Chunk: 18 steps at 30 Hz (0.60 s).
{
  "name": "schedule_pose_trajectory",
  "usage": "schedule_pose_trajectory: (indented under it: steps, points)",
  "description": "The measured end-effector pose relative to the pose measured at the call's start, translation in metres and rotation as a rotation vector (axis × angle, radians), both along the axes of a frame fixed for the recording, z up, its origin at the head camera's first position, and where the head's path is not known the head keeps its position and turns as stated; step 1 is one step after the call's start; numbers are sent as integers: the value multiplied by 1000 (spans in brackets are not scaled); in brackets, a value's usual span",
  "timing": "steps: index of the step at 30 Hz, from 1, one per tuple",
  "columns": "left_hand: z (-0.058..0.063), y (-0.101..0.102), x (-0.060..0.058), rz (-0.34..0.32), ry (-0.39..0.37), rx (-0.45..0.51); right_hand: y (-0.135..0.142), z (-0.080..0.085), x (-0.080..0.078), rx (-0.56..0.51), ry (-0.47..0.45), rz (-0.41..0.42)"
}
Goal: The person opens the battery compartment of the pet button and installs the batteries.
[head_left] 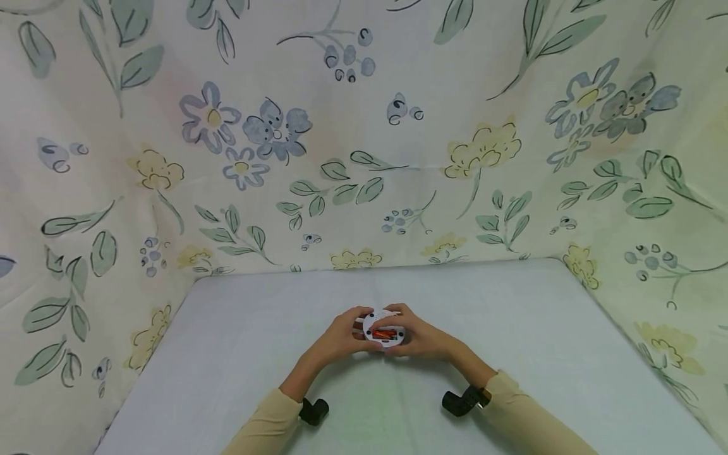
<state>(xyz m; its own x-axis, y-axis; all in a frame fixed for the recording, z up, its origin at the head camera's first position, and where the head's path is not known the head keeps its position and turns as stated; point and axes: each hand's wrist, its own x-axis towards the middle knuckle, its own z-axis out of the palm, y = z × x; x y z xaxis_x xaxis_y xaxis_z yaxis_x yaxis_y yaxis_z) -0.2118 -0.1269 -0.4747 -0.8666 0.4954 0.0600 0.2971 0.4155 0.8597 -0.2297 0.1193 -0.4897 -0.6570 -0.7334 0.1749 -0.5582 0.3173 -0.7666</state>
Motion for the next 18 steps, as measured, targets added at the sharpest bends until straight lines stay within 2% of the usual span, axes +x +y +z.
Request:
schedule_pose_trajectory:
  steps: [18]
  points:
    - [0,-1,-1,-10,-26,-24,3,1,1,-24,12,-37]
